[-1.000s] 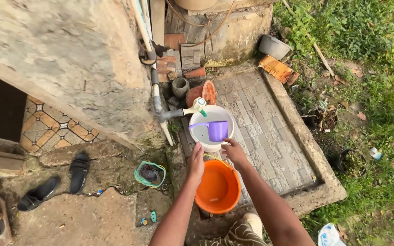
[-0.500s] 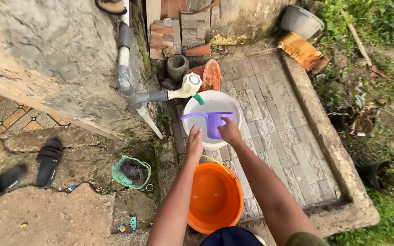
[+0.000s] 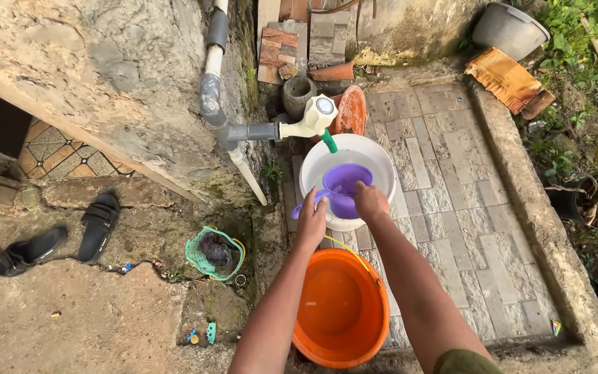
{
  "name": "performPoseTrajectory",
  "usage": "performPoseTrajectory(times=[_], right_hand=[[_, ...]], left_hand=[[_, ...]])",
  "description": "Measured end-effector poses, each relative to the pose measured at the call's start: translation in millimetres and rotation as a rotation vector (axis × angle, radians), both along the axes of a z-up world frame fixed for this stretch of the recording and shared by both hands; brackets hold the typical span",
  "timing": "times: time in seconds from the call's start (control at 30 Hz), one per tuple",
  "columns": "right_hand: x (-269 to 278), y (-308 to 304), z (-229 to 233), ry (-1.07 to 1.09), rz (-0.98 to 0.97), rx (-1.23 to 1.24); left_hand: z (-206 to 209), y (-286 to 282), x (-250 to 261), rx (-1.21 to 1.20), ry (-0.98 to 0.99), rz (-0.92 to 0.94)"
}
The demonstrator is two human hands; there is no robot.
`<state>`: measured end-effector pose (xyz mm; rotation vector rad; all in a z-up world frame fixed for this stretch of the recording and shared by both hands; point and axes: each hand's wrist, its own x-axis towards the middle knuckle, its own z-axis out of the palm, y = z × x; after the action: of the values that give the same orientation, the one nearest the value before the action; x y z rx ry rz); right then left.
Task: Watering various green plants in a backyard using a small cup and buckets of water.
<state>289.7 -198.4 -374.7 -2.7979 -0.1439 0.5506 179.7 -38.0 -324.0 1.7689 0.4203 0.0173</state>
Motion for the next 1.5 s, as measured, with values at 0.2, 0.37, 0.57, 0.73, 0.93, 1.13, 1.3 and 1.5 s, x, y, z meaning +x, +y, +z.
performPoseTrajectory(times=[0.2, 0.37, 0.57, 0.73, 0.93, 1.13, 1.3, 1.5], right_hand=[[3, -6, 60, -0.305, 0.161, 0.280], [11, -21, 101, -0.250, 0.224, 0.416], [-25, -8, 117, -0.305, -0.127, 0.612], [-75, 20, 143, -0.077, -0.512, 0.439], [-101, 31, 118, 0.111, -0.453, 0.396], [-126, 33, 106, 0.230, -0.650, 0.763], [-186, 35, 33, 0.234, -0.737, 0.823], [-310, 37, 56, 0.246, -0.692, 0.485]], left_hand=[[91, 2, -9, 0.679, 0.275, -0.122], [88, 11, -10, 0.855, 0.289, -0.203], [55, -8, -17, 0.665, 0.145, -0.079], [-6, -20, -26, 0.566, 0.202, -0.034], [48, -31, -45, -0.123, 0.414, -0.037], [28, -35, -73, -0.344, 0.279, -0.086], [23, -24, -145, 0.135, 0.193, -0.239], [-20, 9, -245, 0.187, 0.241, -0.167]])
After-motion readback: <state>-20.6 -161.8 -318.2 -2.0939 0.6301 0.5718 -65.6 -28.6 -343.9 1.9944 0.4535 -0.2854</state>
